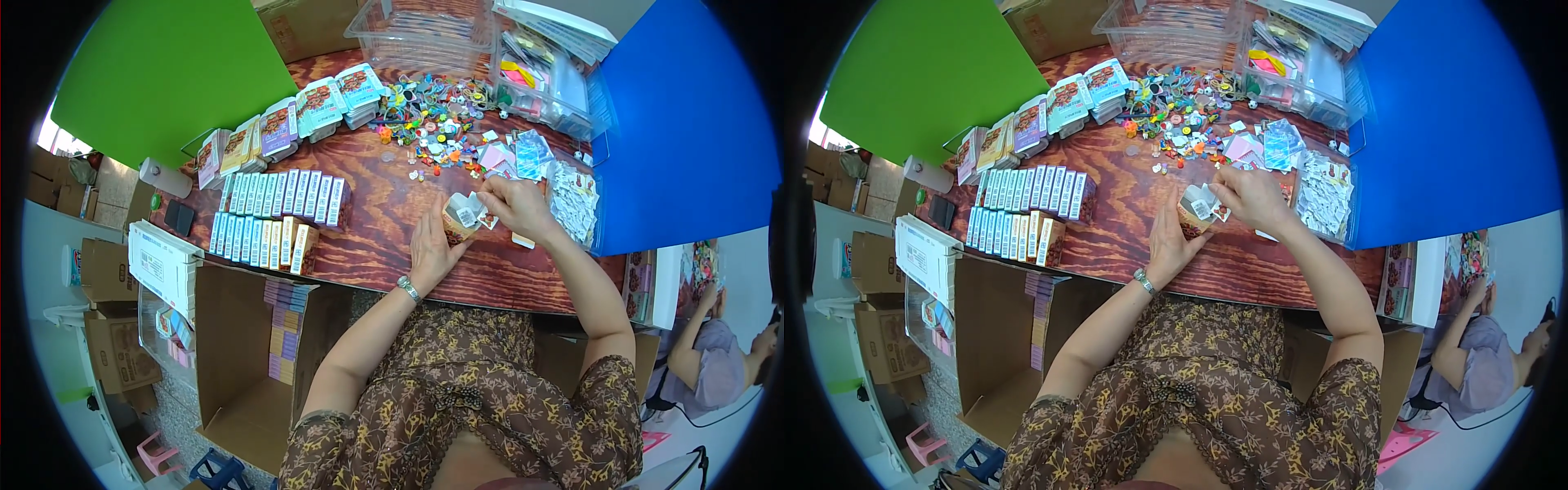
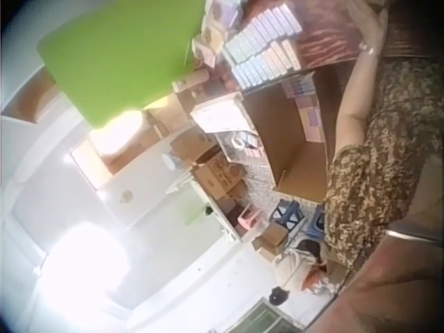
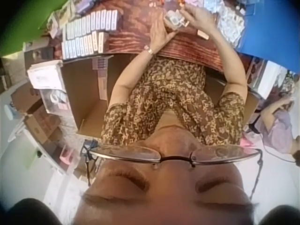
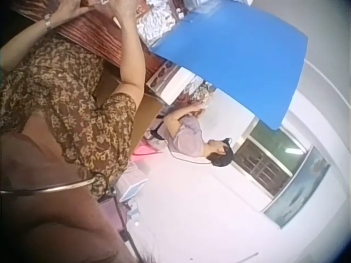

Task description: Packaging small toy figurines into small cardboard boxes and applying stickers.

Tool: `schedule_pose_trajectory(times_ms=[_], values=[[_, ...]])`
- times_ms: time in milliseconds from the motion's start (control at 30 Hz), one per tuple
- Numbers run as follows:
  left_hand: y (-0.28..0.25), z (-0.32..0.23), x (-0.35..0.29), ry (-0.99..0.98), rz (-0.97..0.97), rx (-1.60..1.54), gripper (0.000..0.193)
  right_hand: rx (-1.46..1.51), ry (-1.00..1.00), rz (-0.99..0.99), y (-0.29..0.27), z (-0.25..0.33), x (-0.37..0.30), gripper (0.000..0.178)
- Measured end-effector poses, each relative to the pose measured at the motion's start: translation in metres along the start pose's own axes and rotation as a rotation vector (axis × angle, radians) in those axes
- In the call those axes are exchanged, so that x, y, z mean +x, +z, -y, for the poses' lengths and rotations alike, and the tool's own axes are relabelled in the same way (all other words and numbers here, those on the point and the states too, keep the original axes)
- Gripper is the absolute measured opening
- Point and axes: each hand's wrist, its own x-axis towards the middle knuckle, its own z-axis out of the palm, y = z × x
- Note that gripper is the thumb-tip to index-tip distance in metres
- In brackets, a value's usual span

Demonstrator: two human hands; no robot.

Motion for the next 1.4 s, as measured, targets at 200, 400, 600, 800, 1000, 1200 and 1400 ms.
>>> schedule_pose_trajectory(times_ms=[200,400,600,800,1000,1200,1400], values=[[0.0,-0.002,0.0,0.047,0.008,0.012,0.109,-0.199,-0.195,-0.054,0.024,-0.002,-0.001,0.016],[0.0,-0.004,-0.001,-0.026,0.05,-0.039,0.111,-0.378,-0.478,-0.365,0.032,0.008,0.005,0.02],[0.002,-0.01,0.0,0.016,-0.09,-0.114,0.113,-0.318,-0.494,-0.498,0.048,0.016,0.0,0.02],[-0.001,0.001,-0.001,-0.115,-0.113,-0.214,0.117,-0.164,-0.556,-0.451,0.032,0.019,-0.012,0.025],[0.002,0.006,-0.005,-0.086,-0.181,-0.172,0.116,-0.008,-0.454,-0.369,0.056,-0.004,-0.03,0.033],[-0.001,0.024,-0.027,-0.065,-0.026,-0.373,0.089,0.21,-0.291,-0.287,0.082,-0.026,-0.041,0.026],[-0.027,0.032,-0.017,0.113,-0.074,-0.314,0.049,0.18,-0.386,-0.198,0.067,-0.022,-0.035,0.024]])
